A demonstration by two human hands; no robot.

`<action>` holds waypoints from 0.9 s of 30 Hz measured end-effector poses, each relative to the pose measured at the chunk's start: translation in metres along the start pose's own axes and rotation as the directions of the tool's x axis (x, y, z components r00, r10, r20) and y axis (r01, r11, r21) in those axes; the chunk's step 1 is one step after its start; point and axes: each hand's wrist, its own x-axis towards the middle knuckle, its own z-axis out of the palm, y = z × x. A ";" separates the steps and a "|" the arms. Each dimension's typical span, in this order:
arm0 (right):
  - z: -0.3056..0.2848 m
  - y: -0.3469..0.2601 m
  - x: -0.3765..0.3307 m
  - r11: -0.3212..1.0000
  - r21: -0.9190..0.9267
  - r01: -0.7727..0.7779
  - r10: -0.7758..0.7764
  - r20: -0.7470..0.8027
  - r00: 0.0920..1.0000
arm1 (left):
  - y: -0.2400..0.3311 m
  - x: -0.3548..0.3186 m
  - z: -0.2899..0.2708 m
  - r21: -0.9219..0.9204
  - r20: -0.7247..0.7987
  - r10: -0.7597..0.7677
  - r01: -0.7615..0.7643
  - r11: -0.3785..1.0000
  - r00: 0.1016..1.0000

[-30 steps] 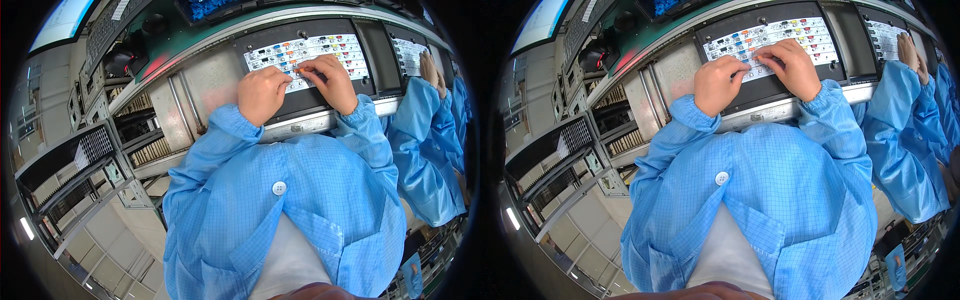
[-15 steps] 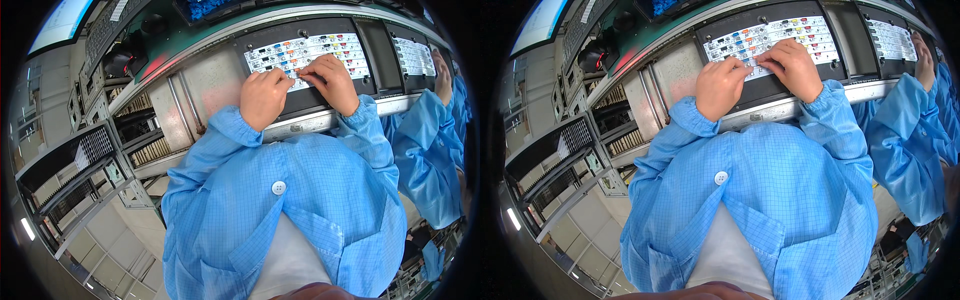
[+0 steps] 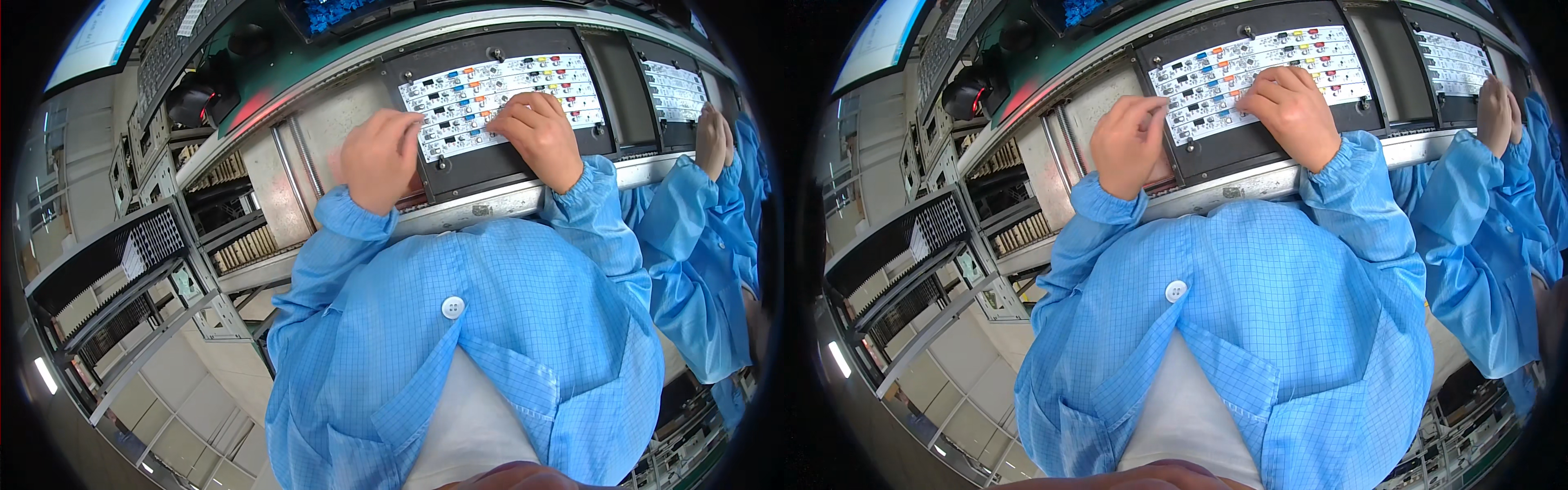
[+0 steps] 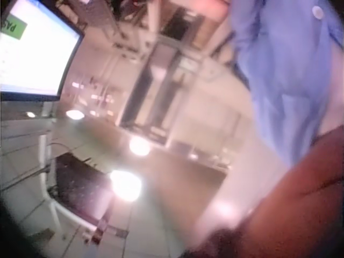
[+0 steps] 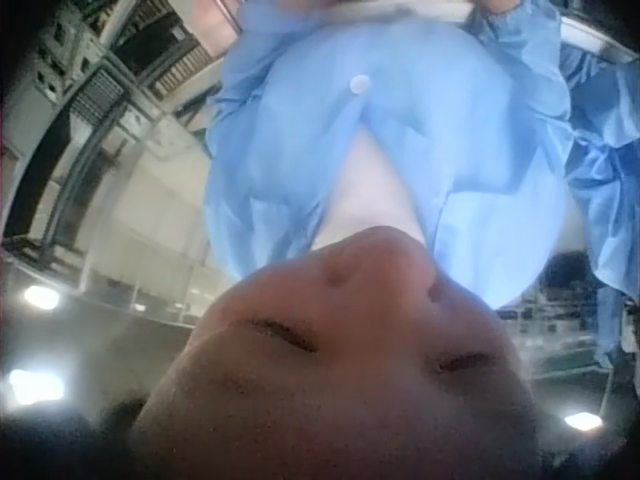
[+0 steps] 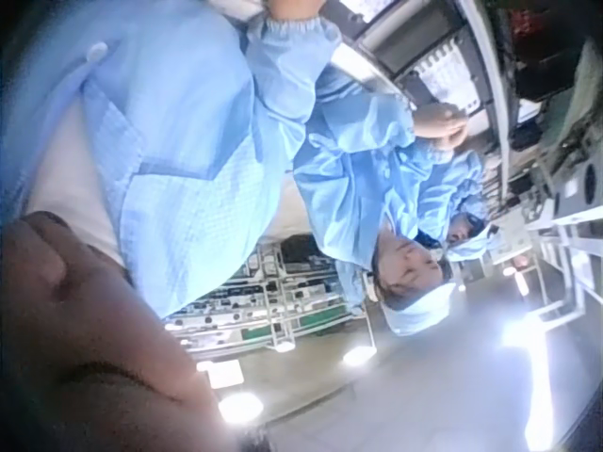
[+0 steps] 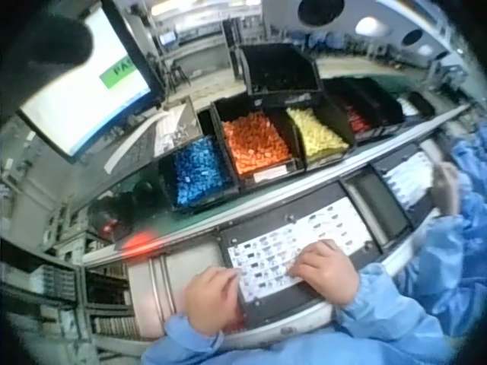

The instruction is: Manual assembly of small electronic components onto a circuit board template at a factory workstation.

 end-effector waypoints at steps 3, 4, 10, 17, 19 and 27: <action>-0.006 -0.001 0.003 1.000 0.006 0.026 -0.026 0.031 0.999 | 0.001 -0.003 -0.010 0.039 0.010 -0.179 0.178 0.983 0.984; -0.012 -0.005 0.005 1.000 0.029 -0.004 0.003 0.054 0.999 | -0.001 -0.004 -0.010 0.042 0.008 -0.179 0.179 0.983 0.984; -0.006 -0.040 0.007 0.989 0.141 -0.036 0.036 0.009 0.999 | 0.002 -0.002 -0.014 -0.029 0.016 -0.360 0.360 0.932 0.933; 0.064 -0.092 0.006 0.904 0.394 0.165 -0.212 0.079 0.974 | -0.016 -0.006 0.004 -0.295 0.180 -0.334 0.375 0.879 0.925; 0.071 -0.096 0.009 0.912 0.388 0.133 -0.224 0.199 0.954 | -0.025 -0.008 0.009 -0.469 0.285 -0.250 0.362 0.806 0.925; 0.103 -0.107 0.008 0.994 0.074 -0.075 0.065 0.127 0.990 | -0.065 -0.045 0.022 -0.635 0.391 -0.004 0.273 0.722 0.920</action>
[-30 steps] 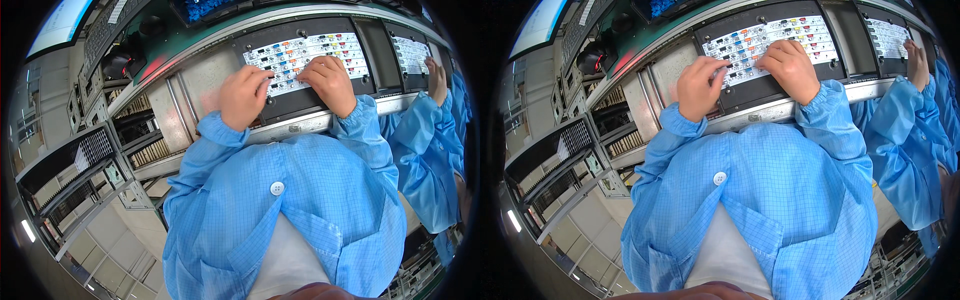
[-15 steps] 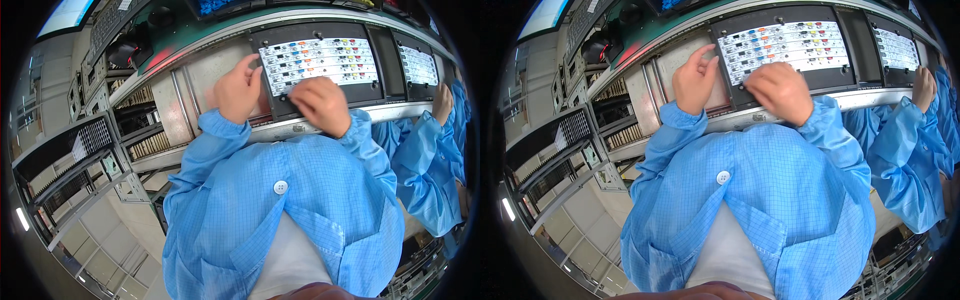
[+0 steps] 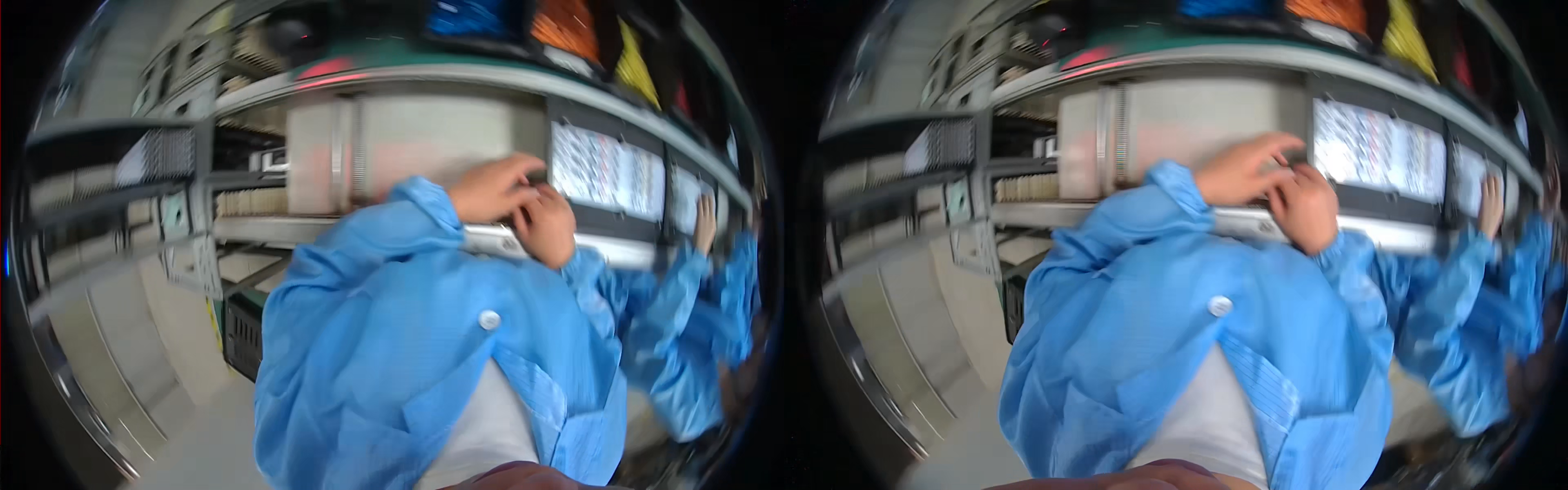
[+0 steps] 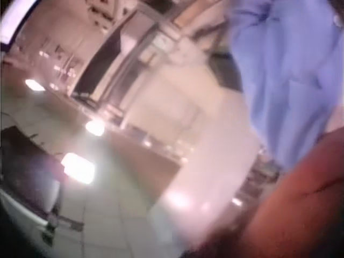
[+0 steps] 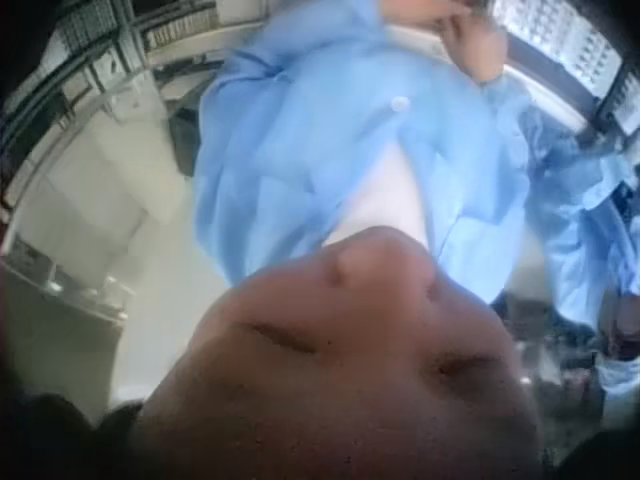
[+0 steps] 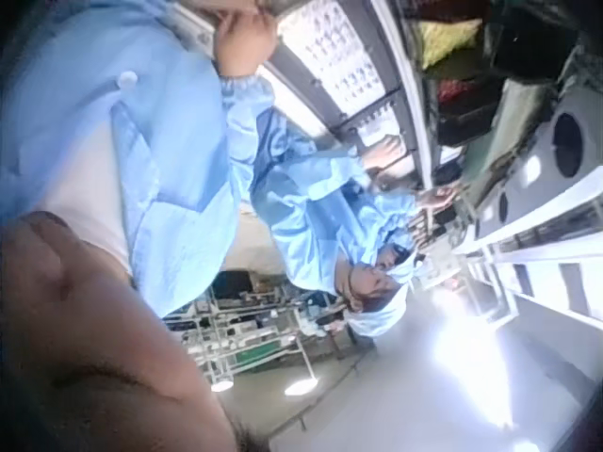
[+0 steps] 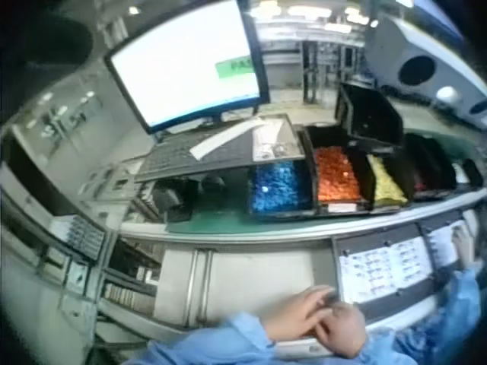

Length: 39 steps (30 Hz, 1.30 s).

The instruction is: Manual assembly of small electronic components onto a circuit board template at a factory workstation.

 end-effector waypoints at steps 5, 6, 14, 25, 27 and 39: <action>0.001 -0.015 0.005 0.999 -0.051 -0.009 0.010 0.005 1.000 | 0.012 -0.056 -0.046 0.252 -0.307 0.078 0.002 0.968 0.949; -0.001 -0.015 0.005 0.997 -0.079 -0.011 0.015 0.047 0.999 | 0.012 -0.073 -0.056 0.303 -0.388 0.065 0.061 0.951 0.919; 0.021 -0.037 0.047 0.946 -0.051 0.321 -0.296 0.273 0.915 | 0.013 -0.273 -0.107 0.350 -0.936 0.262 0.516 0.782 0.237; 0.103 -0.048 0.079 0.827 0.559 -0.054 -0.281 0.495 0.822 | -0.024 -0.466 -0.063 0.319 -0.902 0.391 0.892 0.321 0.182; 0.109 -0.030 0.078 0.732 0.588 -0.344 -0.194 0.664 0.722 | -0.014 -0.512 -0.051 0.243 -0.947 0.266 0.942 0.231 0.179; 0.109 -0.028 0.077 0.719 0.563 -0.406 -0.180 0.716 0.674 | -0.019 -0.661 0.010 0.082 -0.995 -0.060 0.986 -0.146 0.074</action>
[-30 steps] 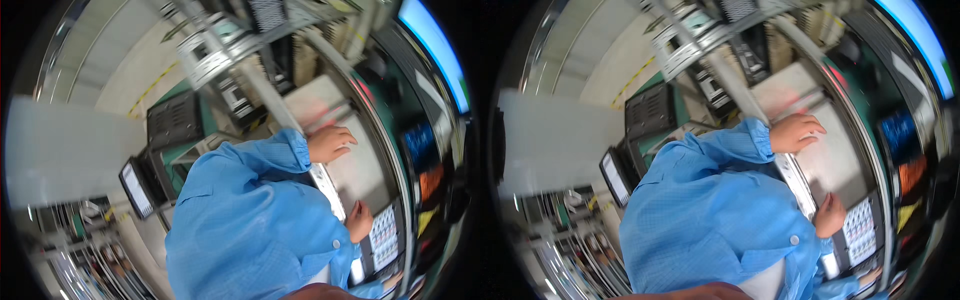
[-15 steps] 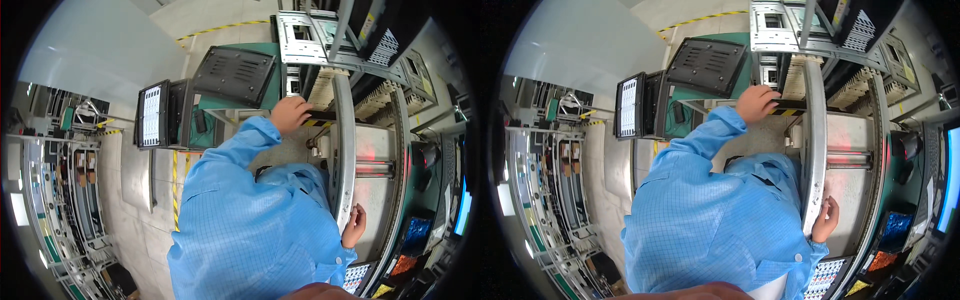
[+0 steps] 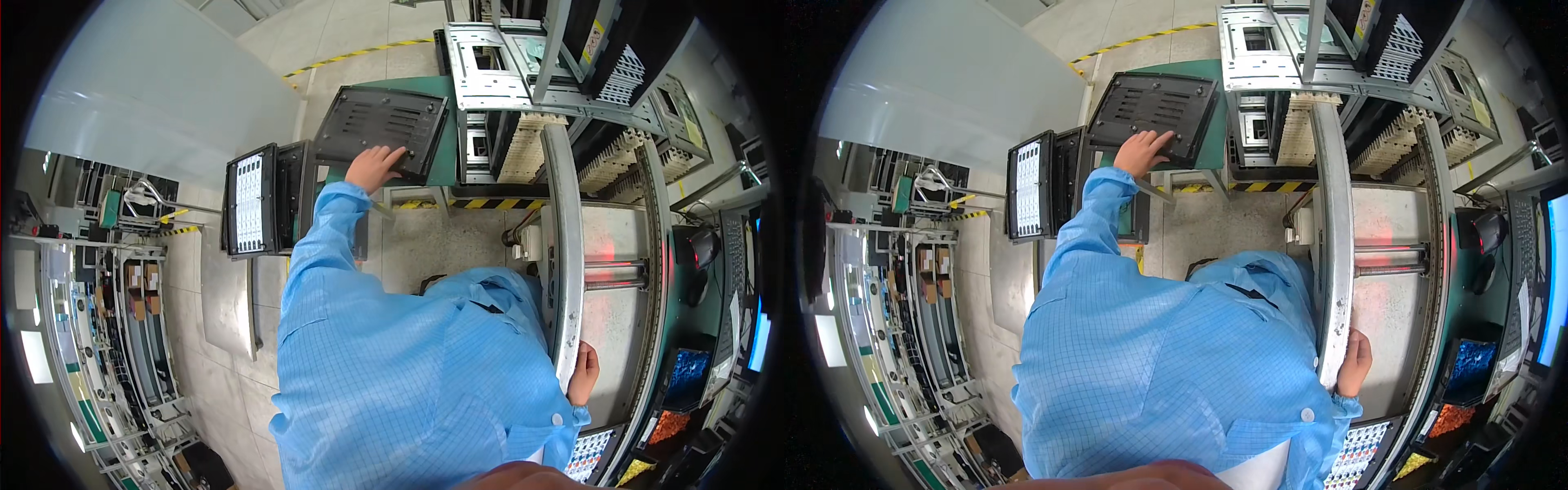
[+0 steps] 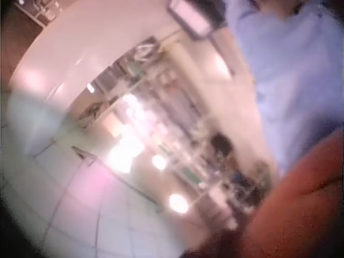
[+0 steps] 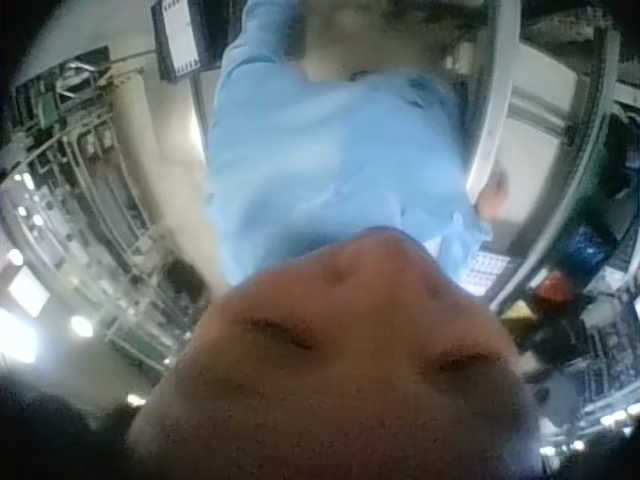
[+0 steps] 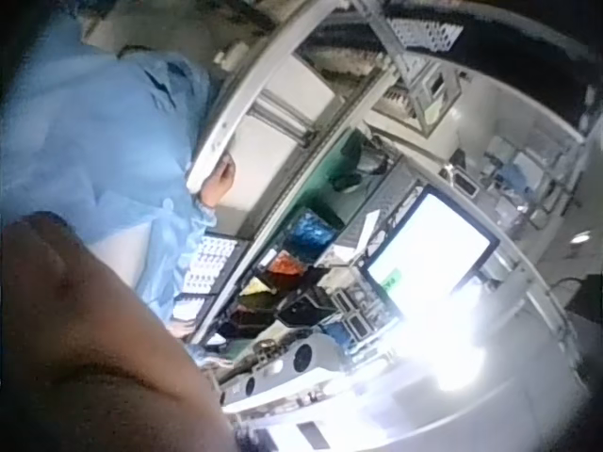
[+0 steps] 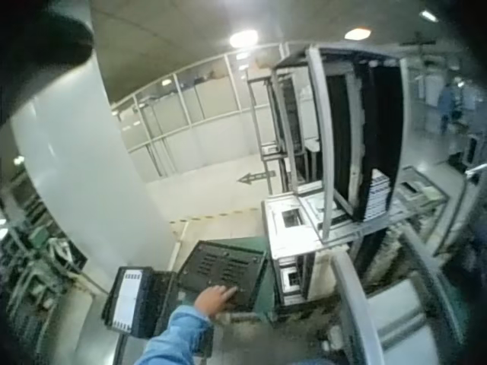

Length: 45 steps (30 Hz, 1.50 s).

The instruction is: Manual assembly of small electronic components onto a circuit board template at a factory workstation.

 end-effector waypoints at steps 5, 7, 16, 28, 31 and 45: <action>0.000 0.000 -0.003 1.000 -0.008 0.012 -0.012 -0.045 0.999 | 0.031 0.006 -0.025 -0.101 -0.150 -0.008 -0.008 0.995 0.989; 0.000 0.004 -0.003 0.995 -0.062 0.075 -0.078 -0.058 0.995 | 0.058 0.024 -0.055 -0.167 -0.269 -0.007 -0.039 0.985 0.963; 0.006 -0.035 -0.018 0.966 -0.178 0.187 -0.206 -0.099 0.973 | 0.214 0.075 -0.258 -0.460 -0.574 -0.159 -0.155 0.875 0.804; -0.003 -0.109 -0.070 0.797 0.585 0.149 0.043 -0.302 0.952 | 0.456 0.139 -0.140 0.000 -0.780 0.626 -1.000 -0.002 -0.001; -0.018 -0.067 -0.067 0.733 0.679 0.041 0.190 -0.263 0.946 | 0.472 0.123 -0.129 -0.115 -0.648 0.760 -0.993 -0.025 0.056; -0.021 -0.025 -0.060 0.821 0.570 -0.040 0.260 -0.310 0.914 | 0.408 0.201 -0.081 -0.424 -0.144 0.341 -0.369 0.827 0.929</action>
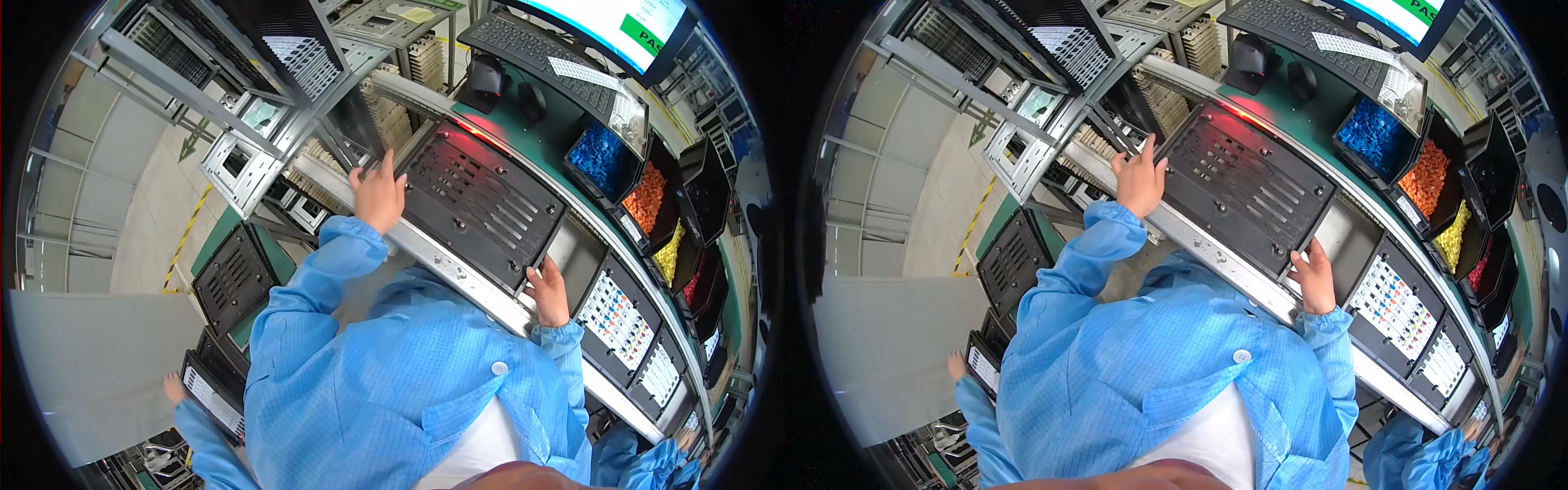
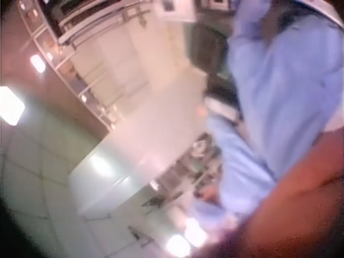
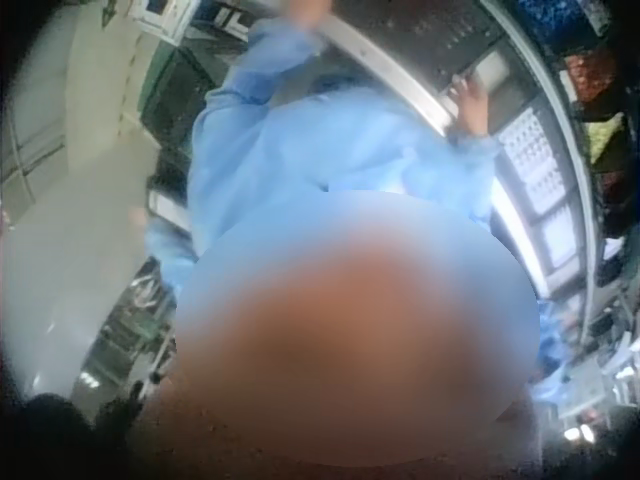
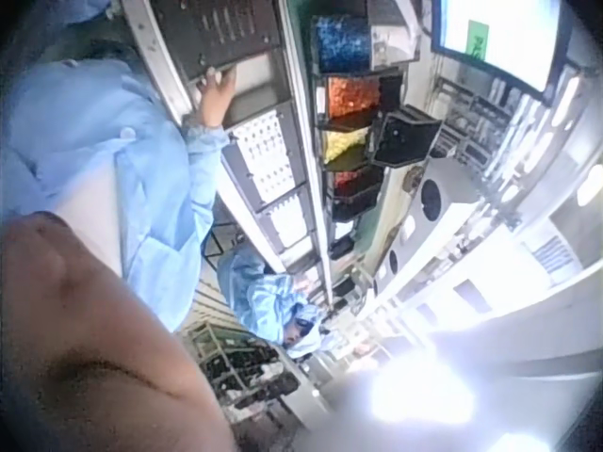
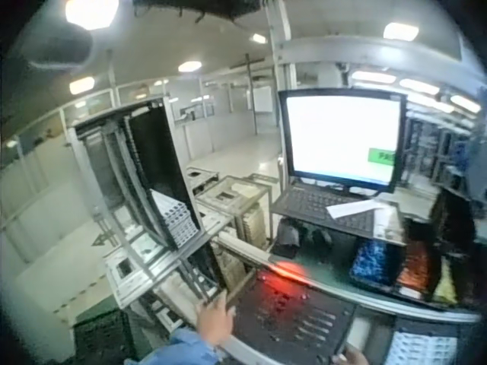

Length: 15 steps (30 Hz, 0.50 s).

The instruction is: Manual assembly of small electronic components onto a circuit board template at a factory workstation.

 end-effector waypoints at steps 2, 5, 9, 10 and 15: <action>0.002 0.002 -0.002 1.000 -0.006 -0.014 0.014 -0.050 0.999 | -0.002 -0.002 -0.005 -0.015 0.028 0.015 -0.015 1.000 1.000; 0.001 -0.003 0.001 0.996 -0.083 -0.015 0.015 0.005 1.000 | -0.014 0.002 -0.007 -0.010 0.008 0.090 -0.090 0.996 0.996; -0.021 0.015 -0.006 1.000 0.000 -0.029 0.029 -0.036 0.999 | -0.066 0.092 -0.043 0.176 -0.324 0.328 -0.285 0.942 0.887; -0.028 0.016 -0.010 1.000 0.000 -0.023 0.023 -0.018 1.000 | -0.079 0.122 -0.064 0.322 -0.301 0.292 -0.191 0.927 0.908; -0.034 0.025 -0.017 0.996 -0.021 0.090 -0.093 -0.187 0.978 | -0.146 0.244 -0.125 0.802 -0.155 0.189 0.012 0.598 0.970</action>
